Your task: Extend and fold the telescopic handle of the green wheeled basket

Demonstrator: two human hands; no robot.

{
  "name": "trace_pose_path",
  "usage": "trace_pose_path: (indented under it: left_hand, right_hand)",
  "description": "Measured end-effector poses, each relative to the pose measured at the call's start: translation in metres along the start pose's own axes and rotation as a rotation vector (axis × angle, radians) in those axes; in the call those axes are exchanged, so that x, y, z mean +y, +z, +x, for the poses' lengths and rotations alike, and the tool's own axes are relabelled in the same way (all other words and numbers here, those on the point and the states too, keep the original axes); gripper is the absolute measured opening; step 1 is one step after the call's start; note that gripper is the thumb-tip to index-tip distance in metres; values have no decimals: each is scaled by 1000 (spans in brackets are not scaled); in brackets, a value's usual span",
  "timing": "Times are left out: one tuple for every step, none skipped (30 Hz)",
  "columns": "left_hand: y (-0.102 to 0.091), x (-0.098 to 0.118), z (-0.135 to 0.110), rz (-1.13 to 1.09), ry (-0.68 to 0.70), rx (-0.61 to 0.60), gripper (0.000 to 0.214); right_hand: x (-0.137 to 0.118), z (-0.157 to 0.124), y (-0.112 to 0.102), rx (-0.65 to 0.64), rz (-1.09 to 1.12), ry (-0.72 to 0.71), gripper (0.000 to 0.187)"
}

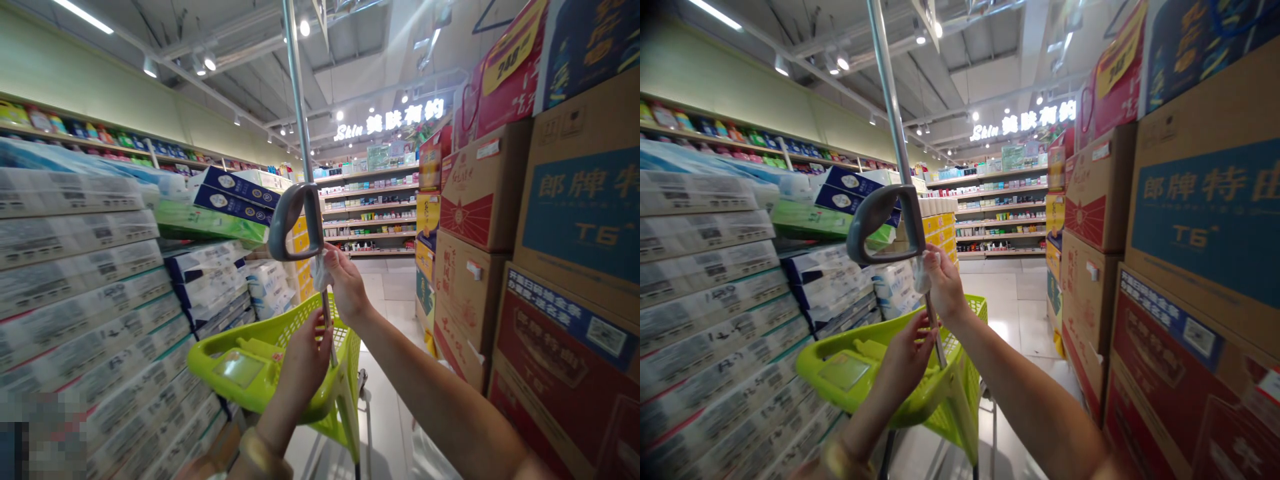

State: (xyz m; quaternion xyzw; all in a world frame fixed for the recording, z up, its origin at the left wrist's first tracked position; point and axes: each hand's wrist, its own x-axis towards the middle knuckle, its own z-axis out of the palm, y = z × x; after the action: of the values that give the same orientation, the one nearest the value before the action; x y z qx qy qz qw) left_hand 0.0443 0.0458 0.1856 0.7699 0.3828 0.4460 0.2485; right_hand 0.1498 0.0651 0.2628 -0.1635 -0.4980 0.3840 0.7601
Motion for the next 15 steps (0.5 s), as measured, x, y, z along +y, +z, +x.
trace_pose_path:
  left_hand:
    - [1,-1,1,1,-14,10,31]
    - [1,-2,2,4,-24,12,29]
    - [1,-2,4,7,-28,12,27]
    - [0,-1,6,8,-26,10,26]
    - [-1,2,8,5,-20,8,26]
    - [-3,5,11,1,-10,10,26]
    - [-5,9,13,-4,3,21,27]
    - [-7,14,16,-4,21,36,28]
    - [-9,18,19,-1,39,57,28]
    - [-10,22,22,7,55,76,28]
    - [-12,25,24,19,70,90,25]
    - [-14,27,27,32,80,98,23]
    - [-15,28,28,46,86,99,20]
    - [-16,29,30,60,90,95,18]
    - [-18,29,31,71,92,89,17]
  right_hand:
    - [-4,6,2,2,2,-14,47]
    - [-7,11,4,3,-2,-28,46]
    - [-9,14,5,7,-11,-43,46]
    - [-9,15,7,17,-28,-63,47]
    - [-7,13,7,28,-52,-81,48]
    - [-4,9,7,38,-80,-96,49]
    - [-1,4,7,43,-108,-105,51]
    - [3,-1,6,39,-128,-102,52]
    - [6,-5,5,27,-138,-90,52]
    - [7,-7,4,11,-137,-71,53]
    - [7,-7,4,-3,-128,-53,53]
    - [5,-4,5,-11,-112,-43,54]
    - [2,1,6,-13,-93,-40,54]
    - [-1,6,7,-10,-77,-43,54]
    - [-3,11,9,-4,-66,-50,53]
